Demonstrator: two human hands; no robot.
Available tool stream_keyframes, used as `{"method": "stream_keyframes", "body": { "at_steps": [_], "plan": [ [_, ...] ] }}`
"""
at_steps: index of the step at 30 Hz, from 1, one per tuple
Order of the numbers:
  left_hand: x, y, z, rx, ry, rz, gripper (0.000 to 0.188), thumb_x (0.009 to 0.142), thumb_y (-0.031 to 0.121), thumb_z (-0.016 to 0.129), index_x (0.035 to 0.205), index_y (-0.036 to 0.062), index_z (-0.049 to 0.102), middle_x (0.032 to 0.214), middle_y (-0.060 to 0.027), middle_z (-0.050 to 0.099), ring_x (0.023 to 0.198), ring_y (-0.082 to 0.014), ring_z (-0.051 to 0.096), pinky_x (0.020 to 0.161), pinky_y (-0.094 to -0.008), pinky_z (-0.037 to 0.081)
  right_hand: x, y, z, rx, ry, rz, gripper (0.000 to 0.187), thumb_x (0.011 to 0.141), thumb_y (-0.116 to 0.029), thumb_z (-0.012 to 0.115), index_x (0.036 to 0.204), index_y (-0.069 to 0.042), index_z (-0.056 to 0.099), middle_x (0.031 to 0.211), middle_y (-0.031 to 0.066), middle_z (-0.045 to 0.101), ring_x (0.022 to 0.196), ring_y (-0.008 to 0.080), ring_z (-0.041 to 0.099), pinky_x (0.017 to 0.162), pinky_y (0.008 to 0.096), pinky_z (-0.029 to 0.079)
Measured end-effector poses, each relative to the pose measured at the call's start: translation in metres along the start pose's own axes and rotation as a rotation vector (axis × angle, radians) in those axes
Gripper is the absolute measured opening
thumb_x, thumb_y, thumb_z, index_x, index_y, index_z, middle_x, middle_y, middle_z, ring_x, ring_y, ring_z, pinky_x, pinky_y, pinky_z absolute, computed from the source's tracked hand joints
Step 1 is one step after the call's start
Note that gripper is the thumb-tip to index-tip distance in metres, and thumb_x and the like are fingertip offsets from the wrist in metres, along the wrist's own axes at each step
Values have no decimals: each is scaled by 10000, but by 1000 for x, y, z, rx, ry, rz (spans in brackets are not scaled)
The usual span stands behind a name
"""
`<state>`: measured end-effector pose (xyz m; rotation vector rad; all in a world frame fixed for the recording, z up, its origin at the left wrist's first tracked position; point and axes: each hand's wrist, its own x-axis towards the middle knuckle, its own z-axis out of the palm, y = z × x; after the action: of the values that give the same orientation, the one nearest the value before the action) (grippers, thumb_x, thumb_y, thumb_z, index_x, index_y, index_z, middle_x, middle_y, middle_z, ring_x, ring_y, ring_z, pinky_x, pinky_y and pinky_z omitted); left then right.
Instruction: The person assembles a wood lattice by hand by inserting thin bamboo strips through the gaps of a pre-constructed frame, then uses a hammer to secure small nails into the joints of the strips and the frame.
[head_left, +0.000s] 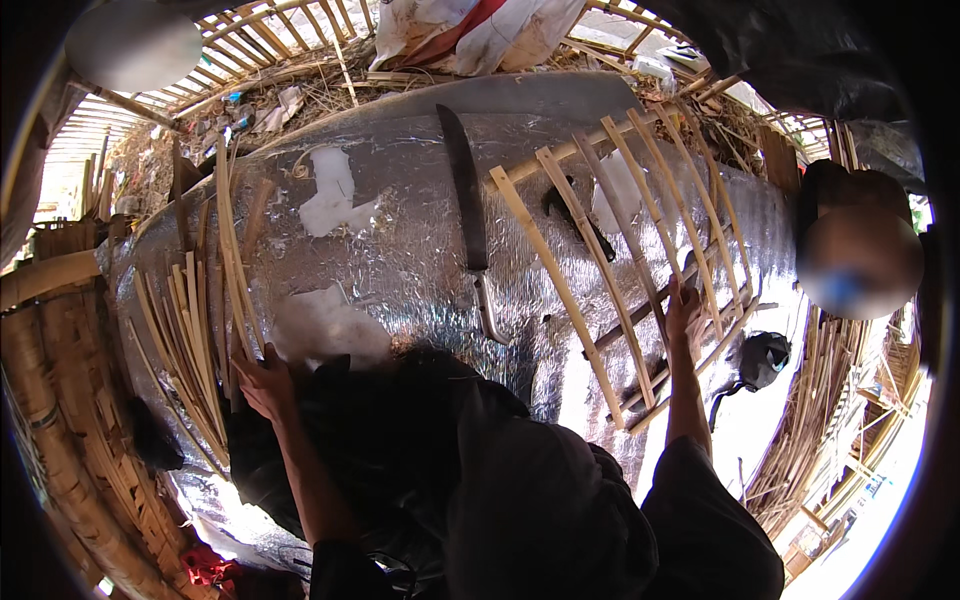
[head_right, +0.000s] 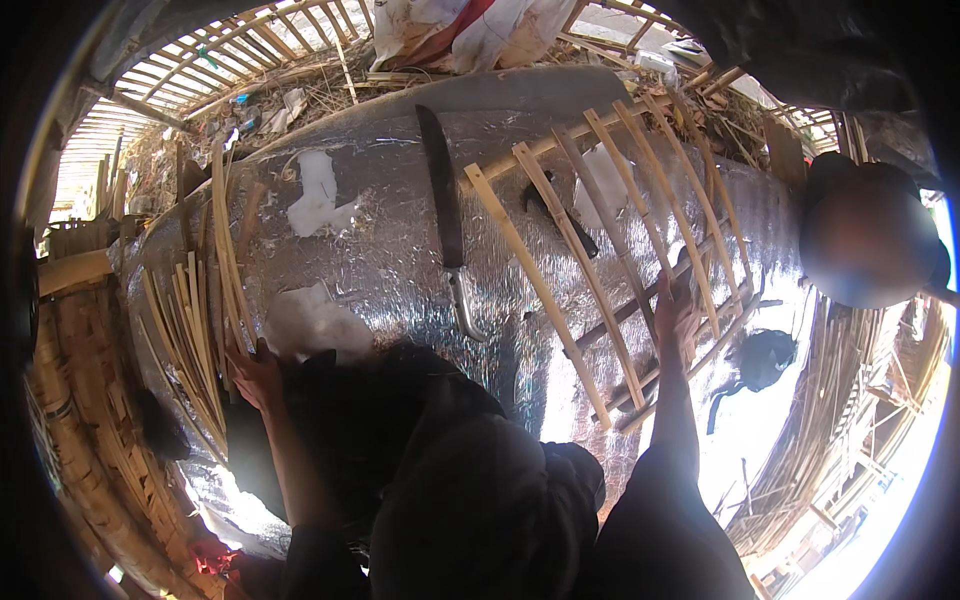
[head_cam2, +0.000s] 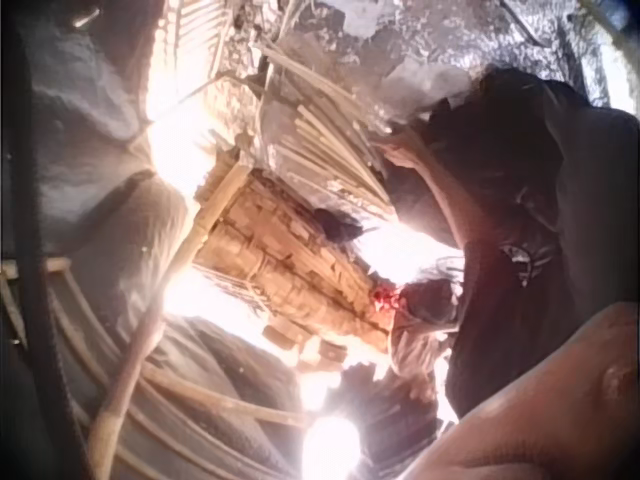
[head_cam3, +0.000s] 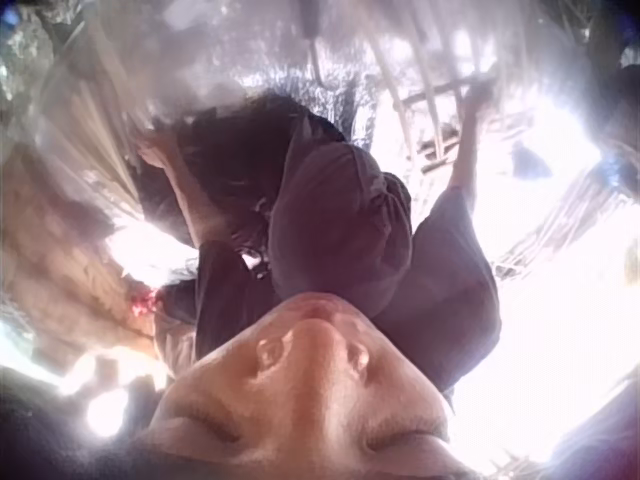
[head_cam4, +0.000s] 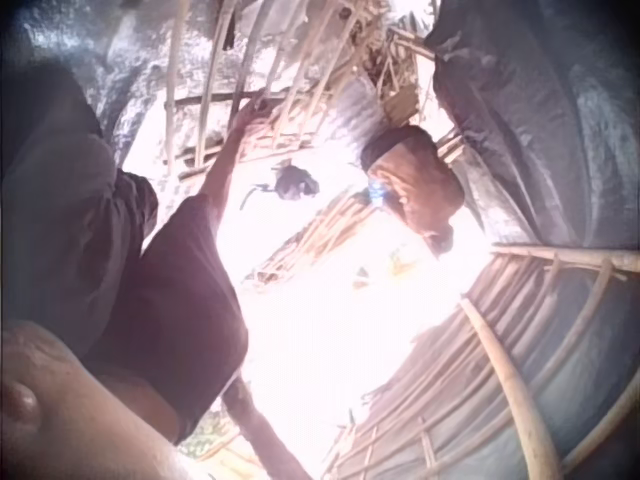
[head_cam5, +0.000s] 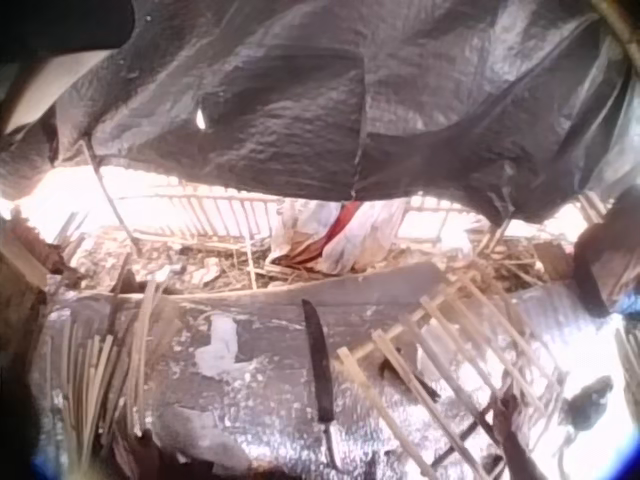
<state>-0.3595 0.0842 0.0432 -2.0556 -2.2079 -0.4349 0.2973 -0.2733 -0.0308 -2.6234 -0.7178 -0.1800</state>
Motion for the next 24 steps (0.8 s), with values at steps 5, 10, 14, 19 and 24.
{"method": "stream_keyframes", "body": {
  "at_steps": [5, 10, 14, 19, 24],
  "plan": [
    [4, 48, -18, -257, 44, -63, 509, 861, 341, 806, 1172, -15, 616, 803, -162, 652, 670, -348, 629, 633, -469, 488, 24, 9, -19, 67, 25, -13, 533, 936, -424, 788, 670, -45, 525, 608, -14, 449, 591, 107, 376, 530, 359, 328],
    [-14, 141, -39, -648, -238, -120, 370, 915, 291, 766, 886, -1, 541, 688, -79, 509, 591, -190, 475, 559, -369, 393, 45, -80, -88, -226, -69, -10, 494, 966, -431, 741, 707, -33, 607, 586, 38, 565, 554, 119, 482, 527, 349, 367],
    [-3, 151, -60, -830, -231, -131, 349, 984, 256, 698, 833, 9, 504, 666, -13, 425, 594, -108, 364, 529, -327, 301, 64, -88, -82, -5, -52, -129, 489, 955, -469, 725, 740, -41, 626, 598, 86, 599, 557, 202, 562, 543, 371, 409],
    [9, 142, -106, -1123, -318, -296, 339, 1070, 275, 536, 821, 46, 519, 670, 22, 422, 572, -55, 364, 505, -253, 264, 65, -181, -71, -50, -74, -352, 427, 927, -448, 756, 765, -71, 635, 663, 79, 704, 552, 242, 665, 532, 386, 487],
    [-2, 136, -122, -1084, -357, -222, 285, 1075, 237, 506, 885, 35, 572, 702, 8, 490, 556, -58, 392, 503, -236, 286, 57, -260, -36, 99, -219, -497, 459, 904, -472, 772, 739, -69, 628, 738, 84, 761, 615, 252, 732, 542, 374, 545]
  ]
}}
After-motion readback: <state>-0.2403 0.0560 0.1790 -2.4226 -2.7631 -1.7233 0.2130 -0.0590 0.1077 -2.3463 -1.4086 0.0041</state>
